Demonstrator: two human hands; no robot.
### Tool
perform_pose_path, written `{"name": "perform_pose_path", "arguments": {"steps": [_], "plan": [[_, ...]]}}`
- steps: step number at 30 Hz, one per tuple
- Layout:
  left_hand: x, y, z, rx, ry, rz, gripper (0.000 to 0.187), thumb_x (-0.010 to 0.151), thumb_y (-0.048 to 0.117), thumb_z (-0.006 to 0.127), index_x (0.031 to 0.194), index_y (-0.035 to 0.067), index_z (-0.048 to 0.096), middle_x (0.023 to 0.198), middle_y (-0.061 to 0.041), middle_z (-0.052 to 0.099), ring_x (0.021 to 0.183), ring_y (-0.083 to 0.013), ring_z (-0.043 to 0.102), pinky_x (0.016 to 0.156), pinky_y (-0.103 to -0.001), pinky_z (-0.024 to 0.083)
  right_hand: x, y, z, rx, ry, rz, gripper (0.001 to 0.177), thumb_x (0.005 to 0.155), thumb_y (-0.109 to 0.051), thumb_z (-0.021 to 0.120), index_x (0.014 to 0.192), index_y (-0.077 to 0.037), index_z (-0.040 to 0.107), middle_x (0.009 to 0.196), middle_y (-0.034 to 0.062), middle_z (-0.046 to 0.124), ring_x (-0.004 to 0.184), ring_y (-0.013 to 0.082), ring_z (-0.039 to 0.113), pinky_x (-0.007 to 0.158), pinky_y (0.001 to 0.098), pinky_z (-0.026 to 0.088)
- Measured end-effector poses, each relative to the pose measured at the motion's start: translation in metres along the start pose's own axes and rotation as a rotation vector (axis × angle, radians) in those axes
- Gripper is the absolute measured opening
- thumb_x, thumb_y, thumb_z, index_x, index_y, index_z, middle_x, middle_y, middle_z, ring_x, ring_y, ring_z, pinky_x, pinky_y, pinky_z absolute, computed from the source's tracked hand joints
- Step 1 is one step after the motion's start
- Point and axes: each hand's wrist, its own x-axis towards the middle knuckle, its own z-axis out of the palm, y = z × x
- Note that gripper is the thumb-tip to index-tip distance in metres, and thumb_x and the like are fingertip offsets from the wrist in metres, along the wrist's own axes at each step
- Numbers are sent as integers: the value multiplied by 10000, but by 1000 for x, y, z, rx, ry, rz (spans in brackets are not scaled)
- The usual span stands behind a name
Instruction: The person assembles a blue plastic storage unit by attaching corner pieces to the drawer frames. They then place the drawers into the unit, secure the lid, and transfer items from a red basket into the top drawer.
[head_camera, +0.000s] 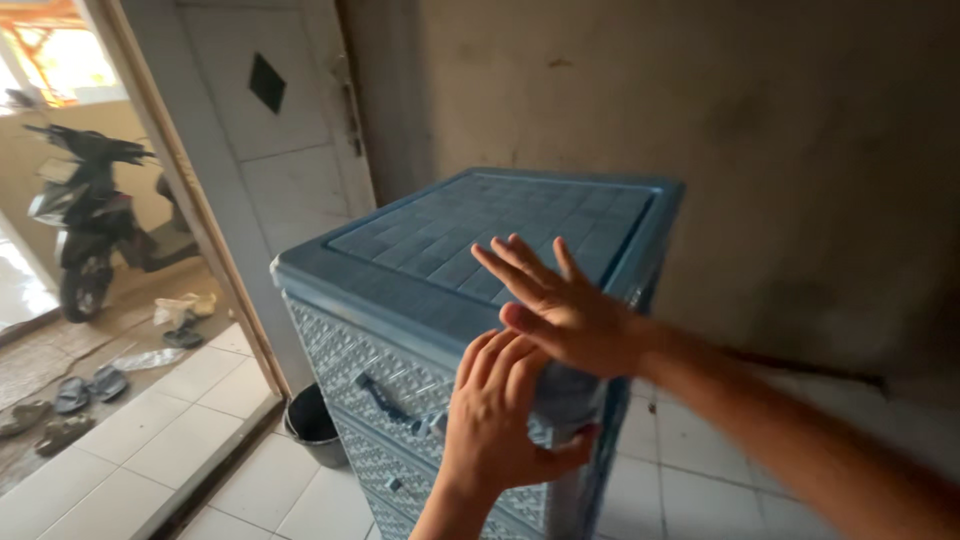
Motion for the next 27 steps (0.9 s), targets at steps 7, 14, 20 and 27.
{"name": "perform_pose_path", "arguments": {"steps": [7, 14, 20, 27], "plan": [[17, 17, -10, -12, -38, -165, 644, 700, 344, 869, 1189, 22, 599, 1341, -165, 631, 1309, -365, 578, 1124, -530, 429, -29, -15, -7, 251, 269, 168, 805, 1021, -684, 207, 1592, -131, 330, 1700, 179, 270, 1612, 335, 85, 1257, 571, -65], [43, 41, -32, -3, -106, -283, 594, 695, 287, 842, 1163, -8, 625, 1299, -191, 630, 1274, -401, 575, 1088, -542, 431, -65, 26, -67, 247, 289, 420, 796, 994, -683, 240, 1524, -126, 445, 1656, 190, 323, 1561, 337, 232, 1234, 518, 205], [70, 67, -11, 133, -124, -419, 466, 749, 281, 805, 1095, 24, 629, 1227, -178, 642, 1160, -377, 590, 1026, -526, 426, -135, 88, -104, 627, 333, 687, 627, 999, -478, 420, 1487, -87, 466, 1583, 148, 443, 1497, 289, 375, 1183, 423, 334], [123, 116, 100, 134, -81, -405, 391, 812, 228, 753, 1140, 54, 628, 1289, -154, 628, 1244, -355, 576, 1069, -508, 406, -215, 186, -98, 798, 300, 700, 452, 971, -181, 577, 1402, -45, 559, 1476, 132, 582, 1419, 254, 502, 1171, 398, 395]]}}
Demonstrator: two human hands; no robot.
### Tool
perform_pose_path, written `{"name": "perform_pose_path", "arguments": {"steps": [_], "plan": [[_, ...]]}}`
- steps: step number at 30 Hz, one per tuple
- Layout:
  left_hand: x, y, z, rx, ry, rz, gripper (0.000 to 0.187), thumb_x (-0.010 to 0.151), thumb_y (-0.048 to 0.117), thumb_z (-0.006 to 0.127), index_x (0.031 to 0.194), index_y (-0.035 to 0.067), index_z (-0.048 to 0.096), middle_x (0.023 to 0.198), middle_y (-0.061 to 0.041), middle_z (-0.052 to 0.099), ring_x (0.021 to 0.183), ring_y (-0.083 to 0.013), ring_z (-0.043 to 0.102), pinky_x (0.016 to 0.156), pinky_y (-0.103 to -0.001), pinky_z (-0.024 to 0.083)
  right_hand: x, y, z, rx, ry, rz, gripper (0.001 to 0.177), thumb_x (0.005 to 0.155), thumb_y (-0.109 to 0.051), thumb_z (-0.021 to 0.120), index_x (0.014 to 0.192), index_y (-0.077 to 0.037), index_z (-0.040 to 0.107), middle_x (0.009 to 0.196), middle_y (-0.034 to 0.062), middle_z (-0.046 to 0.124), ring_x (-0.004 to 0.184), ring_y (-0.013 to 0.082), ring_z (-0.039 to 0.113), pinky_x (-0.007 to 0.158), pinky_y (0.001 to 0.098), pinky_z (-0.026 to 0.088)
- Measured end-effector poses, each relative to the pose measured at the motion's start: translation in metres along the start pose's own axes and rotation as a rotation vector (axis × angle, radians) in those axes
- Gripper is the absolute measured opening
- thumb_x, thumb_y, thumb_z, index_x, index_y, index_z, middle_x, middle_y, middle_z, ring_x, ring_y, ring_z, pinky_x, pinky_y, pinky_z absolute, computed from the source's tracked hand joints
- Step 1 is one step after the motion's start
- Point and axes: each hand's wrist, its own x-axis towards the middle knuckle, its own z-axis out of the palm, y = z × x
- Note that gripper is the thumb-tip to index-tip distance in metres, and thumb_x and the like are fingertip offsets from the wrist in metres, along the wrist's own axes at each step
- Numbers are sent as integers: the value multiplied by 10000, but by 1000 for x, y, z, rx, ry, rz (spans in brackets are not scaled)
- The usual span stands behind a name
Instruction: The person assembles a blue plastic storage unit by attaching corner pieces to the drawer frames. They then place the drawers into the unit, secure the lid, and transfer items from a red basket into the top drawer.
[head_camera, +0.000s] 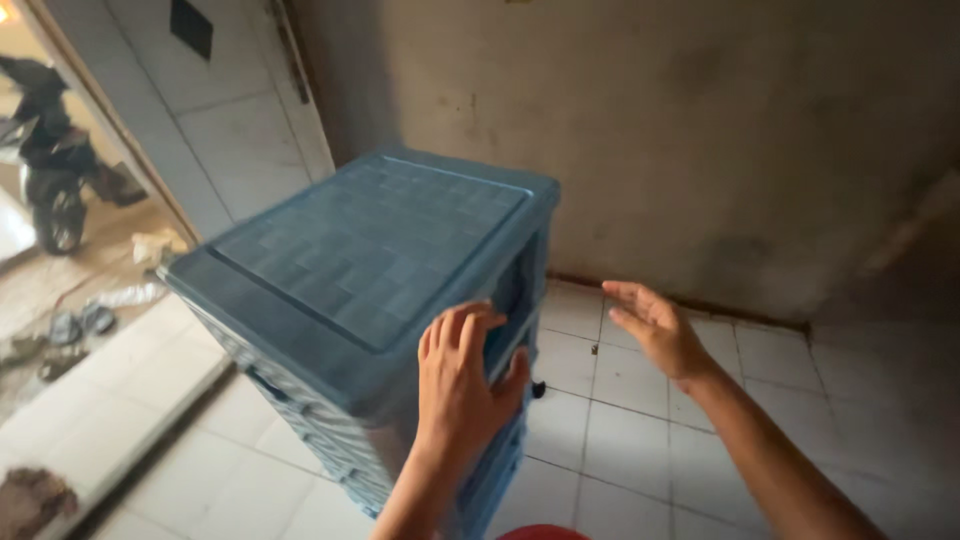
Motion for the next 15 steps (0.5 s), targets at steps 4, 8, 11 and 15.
{"name": "perform_pose_path", "arguments": {"steps": [4, 8, 11, 15], "plan": [[13, 50, 80, -4, 68, -115, 397, 823, 218, 768, 1161, 65, 625, 1299, -165, 616, 1234, -356, 572, 1025, -496, 424, -7, 47, -61, 17, -109, 98, 396, 959, -152, 599, 1344, -58, 609, 1411, 90, 637, 1356, 212, 567, 1125, 375, 481], [37, 71, 149, -7, 163, -217, 373, 839, 196, 765, 1162, 82, 616, 1300, -145, 623, 1237, -337, 579, 1042, -475, 448, -1, 80, -116, 34, -180, 108, 371, 972, -147, 584, 1320, -26, 625, 1383, 108, 671, 1323, 218, 611, 1134, 359, 488], [59, 59, 180, 122, 181, -210, 418, 799, 170, 779, 1174, 77, 618, 1305, -162, 609, 1255, -353, 556, 1055, -490, 423, 13, 95, -142, 50, -198, 121, 380, 948, -133, 602, 1305, -10, 644, 1363, 112, 688, 1307, 218, 624, 1126, 373, 487], [85, 7, 197, 383, 151, -176, 471, 768, 136, 792, 1203, 85, 619, 1372, -155, 593, 1349, -351, 518, 1127, -504, 383, 58, 111, -132, 121, -321, -12, 424, 919, -152, 651, 1310, 7, 616, 1364, 117, 674, 1300, 233, 638, 1092, 398, 487]]}}
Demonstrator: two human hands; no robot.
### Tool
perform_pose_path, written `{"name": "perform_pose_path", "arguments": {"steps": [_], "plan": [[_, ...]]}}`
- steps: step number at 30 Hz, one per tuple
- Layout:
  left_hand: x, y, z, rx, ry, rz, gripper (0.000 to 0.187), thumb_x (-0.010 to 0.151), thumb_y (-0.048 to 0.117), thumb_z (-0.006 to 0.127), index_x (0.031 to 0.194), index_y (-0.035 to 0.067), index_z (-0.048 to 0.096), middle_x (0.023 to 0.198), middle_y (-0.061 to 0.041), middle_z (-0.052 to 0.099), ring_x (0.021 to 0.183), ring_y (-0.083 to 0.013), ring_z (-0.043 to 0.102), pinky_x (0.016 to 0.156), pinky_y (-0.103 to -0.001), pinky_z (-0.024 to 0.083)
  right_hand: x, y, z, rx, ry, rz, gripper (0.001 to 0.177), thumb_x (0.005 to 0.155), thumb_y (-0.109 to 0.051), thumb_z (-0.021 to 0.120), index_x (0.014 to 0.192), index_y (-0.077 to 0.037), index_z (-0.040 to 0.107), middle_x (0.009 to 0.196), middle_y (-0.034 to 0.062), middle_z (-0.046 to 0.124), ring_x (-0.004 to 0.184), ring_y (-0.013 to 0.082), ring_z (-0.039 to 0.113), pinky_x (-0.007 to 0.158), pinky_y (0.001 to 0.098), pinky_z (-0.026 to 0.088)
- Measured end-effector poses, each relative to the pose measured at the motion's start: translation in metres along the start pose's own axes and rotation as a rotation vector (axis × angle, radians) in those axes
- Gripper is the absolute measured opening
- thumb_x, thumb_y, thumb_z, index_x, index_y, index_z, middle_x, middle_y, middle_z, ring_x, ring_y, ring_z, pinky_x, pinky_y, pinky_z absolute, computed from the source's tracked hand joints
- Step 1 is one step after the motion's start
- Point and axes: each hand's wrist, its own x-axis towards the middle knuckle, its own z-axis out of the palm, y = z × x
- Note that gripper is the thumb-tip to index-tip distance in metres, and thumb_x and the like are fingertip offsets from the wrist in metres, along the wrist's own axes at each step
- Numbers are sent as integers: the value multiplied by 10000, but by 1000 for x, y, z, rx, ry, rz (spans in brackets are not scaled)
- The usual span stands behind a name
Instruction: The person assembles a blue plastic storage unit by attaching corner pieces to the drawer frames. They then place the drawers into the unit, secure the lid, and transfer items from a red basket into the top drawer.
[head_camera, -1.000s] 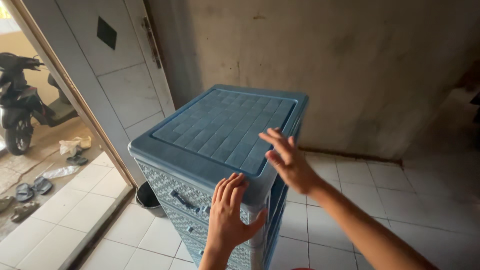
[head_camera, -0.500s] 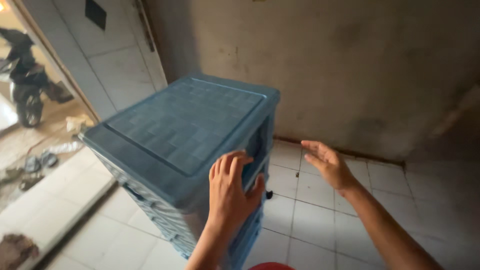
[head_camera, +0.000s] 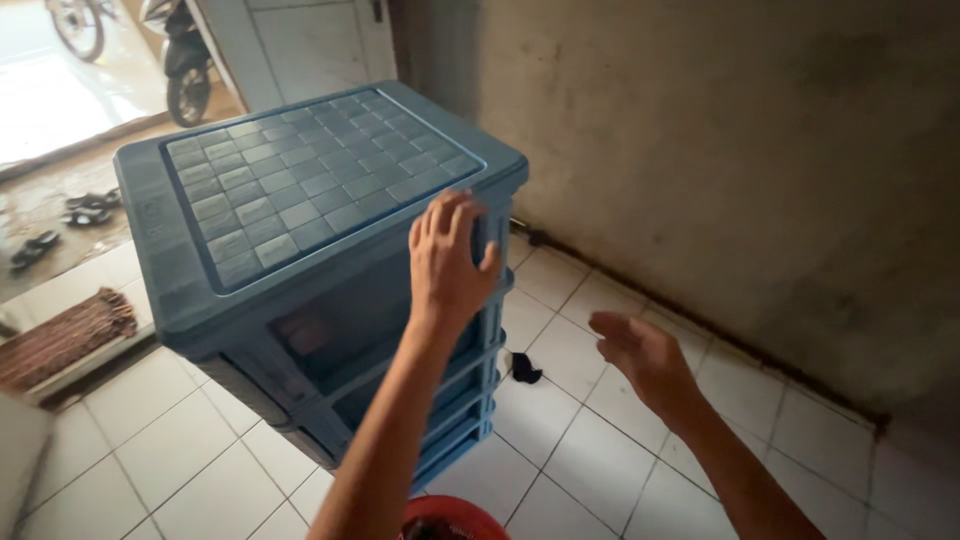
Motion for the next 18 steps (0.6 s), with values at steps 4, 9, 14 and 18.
{"name": "perform_pose_path", "arguments": {"steps": [4, 9, 14, 18], "plan": [[29, -41, 28, 178, -70, 124, 701, 696, 195, 817, 1338, 35, 585, 1410, -168, 570, 1369, -362, 487, 1117, -512, 356, 50, -11, 16, -178, -113, -92, 476, 910, -147, 708, 1350, -17, 582, 1414, 130, 625, 1351, 242, 583, 1128, 396, 410], [48, -63, 64, 422, -252, 133, 590, 824, 145, 724, 1397, 60, 616, 1427, -143, 606, 1346, -311, 530, 1069, -459, 420, 99, -36, 21, -443, -146, -262, 733, 820, -218, 796, 1462, -73, 473, 1484, 154, 533, 1345, 292, 548, 1088, 418, 461], [52, -67, 67, 590, -216, 276, 469, 906, 166, 665, 1360, 51, 650, 1386, -157, 642, 1280, -331, 604, 1062, -463, 479, 179, -22, 39, -388, -85, -328, 964, 721, -306, 896, 1505, -43, 402, 1503, 182, 495, 1352, 314, 536, 1058, 428, 483], [49, -63, 60, 545, -213, 254, 449, 932, 158, 661, 1373, 71, 651, 1417, -145, 648, 1296, -310, 635, 1107, -462, 488, 231, 12, 92, -71, -47, -431, 990, 717, -301, 942, 1485, -15, 388, 1453, 200, 536, 1336, 315, 569, 1084, 418, 507]]}}
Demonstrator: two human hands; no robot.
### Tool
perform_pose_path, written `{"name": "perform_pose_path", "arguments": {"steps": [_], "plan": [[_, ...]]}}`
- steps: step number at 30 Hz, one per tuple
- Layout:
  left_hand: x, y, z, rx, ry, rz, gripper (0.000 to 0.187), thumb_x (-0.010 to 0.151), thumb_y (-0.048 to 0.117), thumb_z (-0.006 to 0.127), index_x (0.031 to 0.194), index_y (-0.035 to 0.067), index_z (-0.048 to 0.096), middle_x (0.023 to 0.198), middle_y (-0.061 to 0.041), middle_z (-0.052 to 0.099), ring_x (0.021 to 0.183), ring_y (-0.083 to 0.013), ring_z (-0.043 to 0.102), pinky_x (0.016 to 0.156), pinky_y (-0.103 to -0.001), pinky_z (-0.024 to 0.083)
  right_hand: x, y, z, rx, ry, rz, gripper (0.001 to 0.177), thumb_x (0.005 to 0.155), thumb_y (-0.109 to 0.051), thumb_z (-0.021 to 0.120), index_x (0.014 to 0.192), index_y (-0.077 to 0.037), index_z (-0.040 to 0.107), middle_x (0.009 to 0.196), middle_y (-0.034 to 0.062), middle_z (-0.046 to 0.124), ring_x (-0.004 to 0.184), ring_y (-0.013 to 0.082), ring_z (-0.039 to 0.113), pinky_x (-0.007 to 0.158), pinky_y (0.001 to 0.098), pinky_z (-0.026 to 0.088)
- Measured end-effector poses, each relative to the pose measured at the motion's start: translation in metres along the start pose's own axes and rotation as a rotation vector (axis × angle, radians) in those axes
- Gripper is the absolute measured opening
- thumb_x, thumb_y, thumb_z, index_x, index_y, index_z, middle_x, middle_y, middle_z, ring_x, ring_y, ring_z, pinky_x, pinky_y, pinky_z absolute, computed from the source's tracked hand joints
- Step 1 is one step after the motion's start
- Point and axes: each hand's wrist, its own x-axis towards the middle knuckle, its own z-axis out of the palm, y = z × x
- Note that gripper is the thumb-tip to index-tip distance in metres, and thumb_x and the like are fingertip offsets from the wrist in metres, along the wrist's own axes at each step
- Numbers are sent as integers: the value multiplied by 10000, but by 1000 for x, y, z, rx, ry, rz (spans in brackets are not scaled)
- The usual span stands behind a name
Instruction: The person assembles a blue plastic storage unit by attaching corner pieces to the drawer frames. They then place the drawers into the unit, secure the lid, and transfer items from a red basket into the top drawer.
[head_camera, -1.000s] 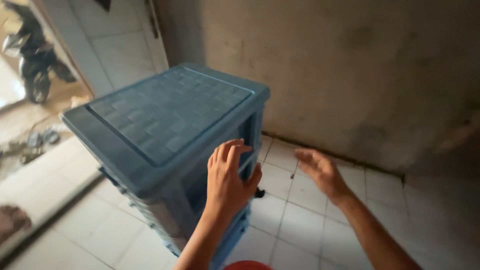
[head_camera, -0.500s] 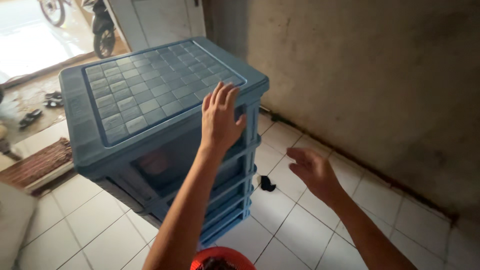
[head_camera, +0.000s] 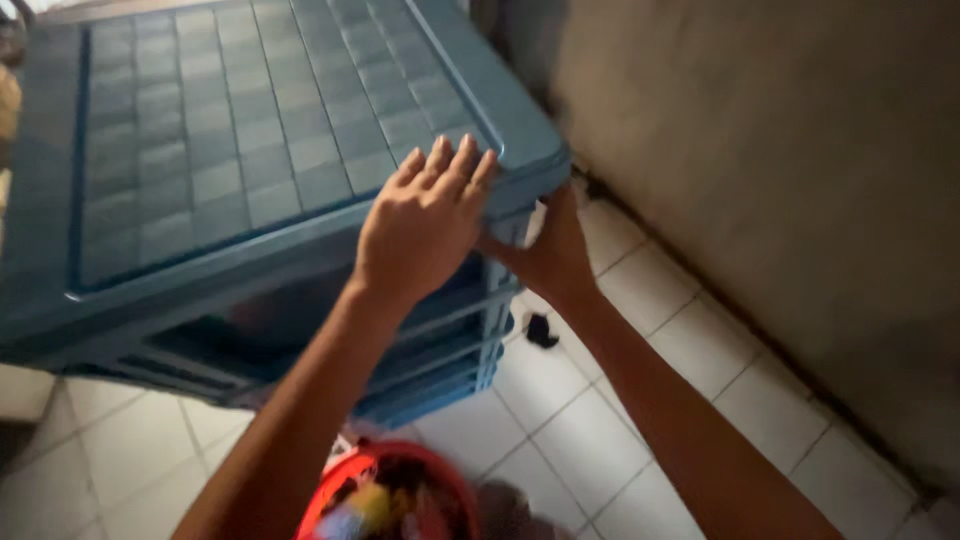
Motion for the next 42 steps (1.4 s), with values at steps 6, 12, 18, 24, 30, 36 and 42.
{"name": "perform_pose_path", "arguments": {"steps": [6, 12, 18, 24, 30, 36, 42], "plan": [[-5, -5, 2, 59, -54, 35, 378, 1027, 158, 652, 1393, 69, 667, 1438, -161, 640, 1331, -304, 624, 1140, -439, 474, 18, 35, 19, -65, 168, -101, 1008, 673, -270, 1043, 1428, -15, 425, 1306, 149, 666, 1193, 277, 699, 983, 391, 613], [-2, -5, -3, 20, -69, 9, 404, 1011, 157, 673, 1409, 94, 646, 1470, -137, 623, 1358, -292, 606, 1173, -431, 453, 26, 31, 5, 120, -6, -74, 1047, 690, -269, 1023, 1461, -29, 355, 1345, 130, 645, 1239, 275, 670, 1020, 398, 593], [-3, -3, -10, -151, -133, -99, 609, 855, 110, 724, 1451, 88, 601, 1520, -130, 566, 1419, -279, 533, 1226, -420, 388, 84, 2, -75, -198, -306, -234, 924, 816, -421, 720, 1544, -63, 278, 1483, 161, 417, 1369, 314, 437, 1076, 520, 346], [-3, -4, -11, -195, -174, -135, 675, 797, 91, 752, 1447, 32, 578, 1499, -130, 570, 1416, -271, 515, 1221, -419, 358, 138, -17, -33, -616, -400, -473, 863, 941, -573, 417, 1627, -98, 200, 1622, 192, 190, 1499, 353, 204, 1132, 642, 99], [0, -5, -17, -182, -183, -90, 625, 803, 119, 736, 1401, 9, 587, 1486, -157, 569, 1397, -274, 520, 1203, -435, 357, 141, -52, -17, -689, -530, -320, 858, 991, -676, 217, 1698, -200, 114, 1765, 140, -13, 1642, 326, -9, 1229, 703, -101], [-1, -8, -10, -132, -157, -58, 393, 1004, 83, 611, 1394, 42, 621, 1507, -132, 560, 1418, -260, 523, 1217, -432, 382, 76, -43, -70, -287, -224, -375, 961, 866, 26, 670, 1656, -177, 162, 1711, 136, 233, 1650, 317, 231, 1348, 509, 217], [-1, -7, -10, 4, -152, 5, 437, 974, 116, 620, 1405, 42, 631, 1508, -134, 571, 1409, -271, 528, 1186, -436, 417, -7, 5, 9, -55, 16, -46, 1199, 688, -240, 993, 1551, 45, 210, 1555, 248, 380, 1454, 373, 398, 1204, 477, 340]]}}
